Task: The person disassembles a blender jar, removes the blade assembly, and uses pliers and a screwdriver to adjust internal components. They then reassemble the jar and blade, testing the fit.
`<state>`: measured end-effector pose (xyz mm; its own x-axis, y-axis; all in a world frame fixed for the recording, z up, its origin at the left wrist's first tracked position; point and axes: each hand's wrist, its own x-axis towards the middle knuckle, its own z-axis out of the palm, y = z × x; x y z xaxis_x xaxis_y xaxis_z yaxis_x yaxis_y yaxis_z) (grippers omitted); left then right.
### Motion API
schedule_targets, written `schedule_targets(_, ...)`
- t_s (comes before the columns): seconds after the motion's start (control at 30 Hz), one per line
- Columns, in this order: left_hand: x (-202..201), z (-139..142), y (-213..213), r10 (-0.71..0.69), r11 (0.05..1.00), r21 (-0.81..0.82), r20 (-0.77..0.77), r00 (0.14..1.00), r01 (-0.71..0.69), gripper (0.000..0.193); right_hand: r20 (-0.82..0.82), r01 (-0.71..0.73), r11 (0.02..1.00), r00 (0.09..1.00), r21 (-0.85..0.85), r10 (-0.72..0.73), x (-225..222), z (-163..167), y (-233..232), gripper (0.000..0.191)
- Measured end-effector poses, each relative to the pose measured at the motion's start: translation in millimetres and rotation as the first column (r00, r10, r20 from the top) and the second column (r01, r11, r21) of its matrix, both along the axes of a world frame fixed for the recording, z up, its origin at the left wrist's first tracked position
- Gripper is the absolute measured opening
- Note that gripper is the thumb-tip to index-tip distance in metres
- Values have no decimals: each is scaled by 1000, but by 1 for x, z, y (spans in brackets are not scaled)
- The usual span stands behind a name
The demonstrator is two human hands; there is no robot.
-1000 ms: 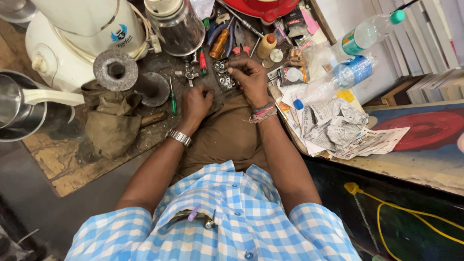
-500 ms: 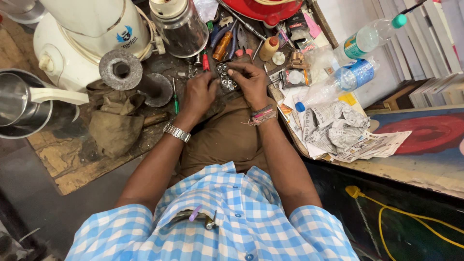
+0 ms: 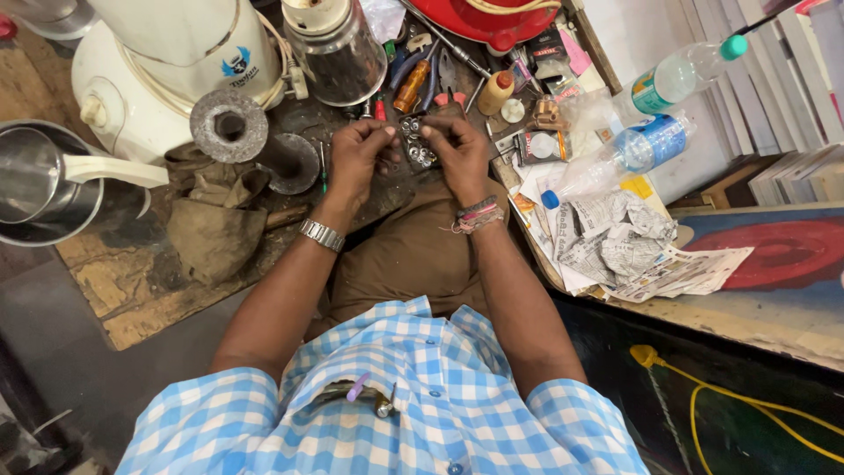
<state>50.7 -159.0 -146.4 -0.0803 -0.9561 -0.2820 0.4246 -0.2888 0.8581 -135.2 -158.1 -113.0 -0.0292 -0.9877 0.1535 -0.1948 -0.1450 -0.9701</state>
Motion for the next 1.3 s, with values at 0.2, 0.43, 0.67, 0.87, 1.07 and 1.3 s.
schedule_targets(0.2,4,-1,0,11,996,84,-158,987,2,9,-220,69,926,962,-372,-160,2,16,9,36)
schedule_targets(0.43,1,1,9,-103,982,120,-285,953,143,11,-268,-236,954,946,-184,182,8,19,11,31)
schedule_targets(0.67,-2,-4,20,-3,998,66,-27,1000,4,12,-191,-184,967,970,-176,150,4,14,9,22)
schedule_targets(0.87,9,-21,55,357,931,6,200,912,-366,12,-127,-92,981,989,-171,71,3,12,7,20)
schedule_targets(1.07,17,-26,42,424,903,-313,544,724,-293,25,-150,-98,984,986,-149,75,1,7,8,21)
schedule_targets(1.3,24,-23,35,334,937,-329,754,566,-115,36,-292,-125,964,955,-236,53,3,10,5,22)
